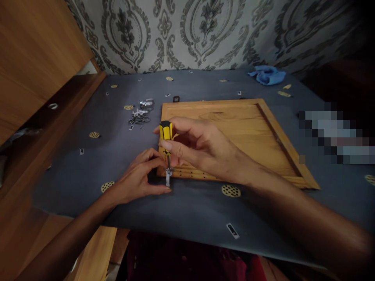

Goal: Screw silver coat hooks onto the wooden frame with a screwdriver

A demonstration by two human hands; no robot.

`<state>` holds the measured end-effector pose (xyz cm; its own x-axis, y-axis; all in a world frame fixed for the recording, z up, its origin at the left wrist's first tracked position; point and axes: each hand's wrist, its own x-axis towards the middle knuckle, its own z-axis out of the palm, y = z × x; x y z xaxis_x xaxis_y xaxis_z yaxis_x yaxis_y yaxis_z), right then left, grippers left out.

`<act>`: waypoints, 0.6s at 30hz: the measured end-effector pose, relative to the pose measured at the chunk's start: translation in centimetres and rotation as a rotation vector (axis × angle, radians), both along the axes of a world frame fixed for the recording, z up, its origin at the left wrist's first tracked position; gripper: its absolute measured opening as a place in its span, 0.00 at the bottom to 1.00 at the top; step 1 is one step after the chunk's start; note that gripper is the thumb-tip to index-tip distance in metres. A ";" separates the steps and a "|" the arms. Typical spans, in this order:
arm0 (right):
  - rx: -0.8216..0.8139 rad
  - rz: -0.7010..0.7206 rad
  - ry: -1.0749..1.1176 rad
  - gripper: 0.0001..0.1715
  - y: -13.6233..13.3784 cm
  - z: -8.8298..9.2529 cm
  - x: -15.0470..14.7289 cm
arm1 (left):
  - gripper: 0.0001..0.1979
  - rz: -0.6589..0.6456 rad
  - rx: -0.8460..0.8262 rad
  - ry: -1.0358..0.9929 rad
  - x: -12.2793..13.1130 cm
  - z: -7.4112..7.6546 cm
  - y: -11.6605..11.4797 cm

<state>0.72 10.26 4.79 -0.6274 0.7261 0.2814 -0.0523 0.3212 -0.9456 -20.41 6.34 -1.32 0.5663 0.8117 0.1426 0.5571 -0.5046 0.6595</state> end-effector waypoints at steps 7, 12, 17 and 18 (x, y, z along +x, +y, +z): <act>-0.049 -0.060 0.085 0.13 -0.1 -0.3 -0.4 | 0.18 0.006 -0.002 0.007 0.0 0.2 0.0; -0.055 -0.019 0.051 0.09 0.0 0.1 0.0 | 0.18 0.011 0.014 0.012 0.0 0.0 -0.1; -0.060 0.070 -0.001 0.08 0.0 1.0 0.7 | 0.18 0.017 -0.011 0.012 0.0 0.0 0.0; -0.074 0.071 0.014 0.09 0.0 1.0 0.7 | 0.18 0.020 -0.014 0.016 0.0 0.0 0.0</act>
